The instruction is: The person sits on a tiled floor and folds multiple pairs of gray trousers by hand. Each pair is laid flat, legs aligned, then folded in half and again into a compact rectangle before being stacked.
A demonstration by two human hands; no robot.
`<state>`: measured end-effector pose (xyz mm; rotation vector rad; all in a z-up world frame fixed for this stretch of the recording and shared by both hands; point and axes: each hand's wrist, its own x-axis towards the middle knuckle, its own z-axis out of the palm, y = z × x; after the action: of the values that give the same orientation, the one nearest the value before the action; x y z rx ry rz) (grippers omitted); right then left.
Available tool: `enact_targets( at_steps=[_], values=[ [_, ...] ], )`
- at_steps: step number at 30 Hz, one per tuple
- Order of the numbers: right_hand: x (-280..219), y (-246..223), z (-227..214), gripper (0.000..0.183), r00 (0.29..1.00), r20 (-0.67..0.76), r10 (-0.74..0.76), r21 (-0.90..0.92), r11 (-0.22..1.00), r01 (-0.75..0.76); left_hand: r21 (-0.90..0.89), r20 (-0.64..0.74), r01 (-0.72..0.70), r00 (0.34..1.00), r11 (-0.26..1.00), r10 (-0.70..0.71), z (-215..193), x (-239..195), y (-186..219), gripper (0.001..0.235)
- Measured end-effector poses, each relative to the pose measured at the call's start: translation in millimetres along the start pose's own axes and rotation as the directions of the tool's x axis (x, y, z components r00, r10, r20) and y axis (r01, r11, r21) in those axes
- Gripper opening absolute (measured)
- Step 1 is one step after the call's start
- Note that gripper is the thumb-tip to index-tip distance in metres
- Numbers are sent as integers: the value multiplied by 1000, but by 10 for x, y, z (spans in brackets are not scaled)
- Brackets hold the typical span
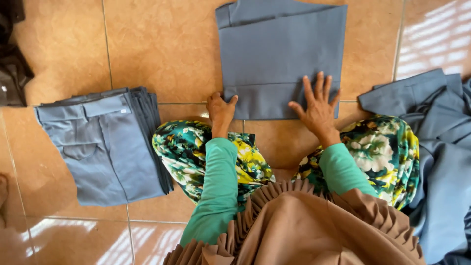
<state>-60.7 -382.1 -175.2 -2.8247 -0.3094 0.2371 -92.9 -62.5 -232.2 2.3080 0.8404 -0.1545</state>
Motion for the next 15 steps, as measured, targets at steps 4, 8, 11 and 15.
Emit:
enact_targets(
  at_steps=[4,8,11,15],
  values=[
    [-305,-112,95,114,994,95,-45,40,998,42,-82,214,145,969,986,-125,33,11,102,79],
    [-305,34,186,127,995,90,-39,16,999,38,-514,333,444,892,734,-306,143,-129,163,81],
    [-309,176,216,102,999,-12,-36,21,999,36,-785,589,612,786,95,-191,-165,-434,652,65],
    [-344,249,409,78,992,-127,-8,15,1000,9,-809,587,580,804,-98,-91,-260,-545,825,74]
  ],
)
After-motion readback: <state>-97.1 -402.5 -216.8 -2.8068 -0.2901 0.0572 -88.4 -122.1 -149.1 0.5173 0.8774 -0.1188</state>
